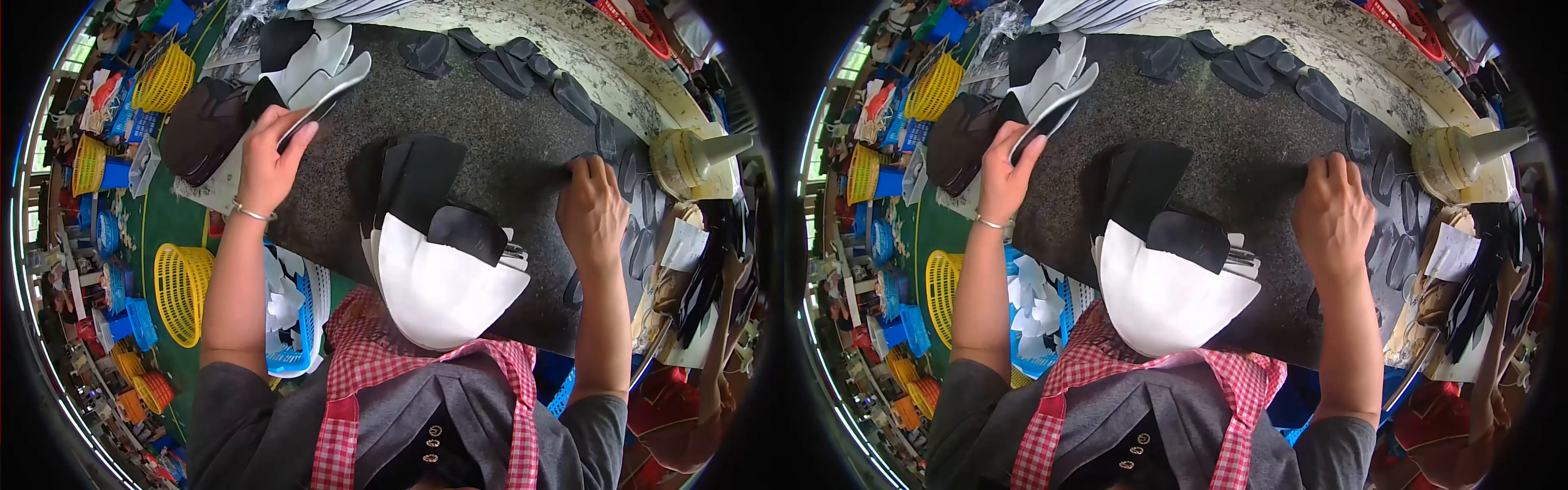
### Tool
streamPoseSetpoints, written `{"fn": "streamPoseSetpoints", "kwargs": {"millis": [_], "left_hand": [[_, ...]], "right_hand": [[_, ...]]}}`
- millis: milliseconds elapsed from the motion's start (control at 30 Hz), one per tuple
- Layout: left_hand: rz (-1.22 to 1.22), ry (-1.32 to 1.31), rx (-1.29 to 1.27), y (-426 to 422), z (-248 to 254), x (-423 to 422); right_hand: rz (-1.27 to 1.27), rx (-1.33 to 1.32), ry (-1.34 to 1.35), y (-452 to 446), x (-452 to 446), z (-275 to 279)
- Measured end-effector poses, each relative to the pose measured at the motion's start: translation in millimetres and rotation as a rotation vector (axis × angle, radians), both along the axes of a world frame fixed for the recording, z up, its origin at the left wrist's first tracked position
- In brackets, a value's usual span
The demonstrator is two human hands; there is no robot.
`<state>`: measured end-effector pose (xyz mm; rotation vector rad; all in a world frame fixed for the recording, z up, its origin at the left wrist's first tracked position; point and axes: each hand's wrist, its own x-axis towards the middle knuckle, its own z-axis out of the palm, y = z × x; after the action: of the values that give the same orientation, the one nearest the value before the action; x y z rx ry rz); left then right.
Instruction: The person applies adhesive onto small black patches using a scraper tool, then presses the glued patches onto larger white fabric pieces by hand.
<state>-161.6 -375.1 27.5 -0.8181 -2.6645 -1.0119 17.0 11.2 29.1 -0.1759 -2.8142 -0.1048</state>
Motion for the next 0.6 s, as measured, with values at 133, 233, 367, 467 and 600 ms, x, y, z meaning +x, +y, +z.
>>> {"fn": "streamPoseSetpoints", "kwargs": {"millis": [133,233,367,467,600], "left_hand": [[-0.311,0.437,0.155,39.9,37.3,67.0],[-0.664,0.415,-0.079,64.0,50.8,121.8],[-0.864,0.083,-0.101,73.3,28.4,143.9],[-0.89,-0.315,0.017,68.6,38.4,127.9],[-0.388,-1.01,0.454,73.1,57.6,114.0]], "right_hand": [[0.023,-0.253,0.214,4.0,3.9,15.2],[-0.049,-0.526,0.284,3.4,16.5,34.2],[-0.054,-1.068,0.353,5.4,34.0,36.0],[0.015,-1.455,0.341,-16.2,48.9,43.7],[0.096,-1.855,0.048,-63.1,58.7,49.6]]}}
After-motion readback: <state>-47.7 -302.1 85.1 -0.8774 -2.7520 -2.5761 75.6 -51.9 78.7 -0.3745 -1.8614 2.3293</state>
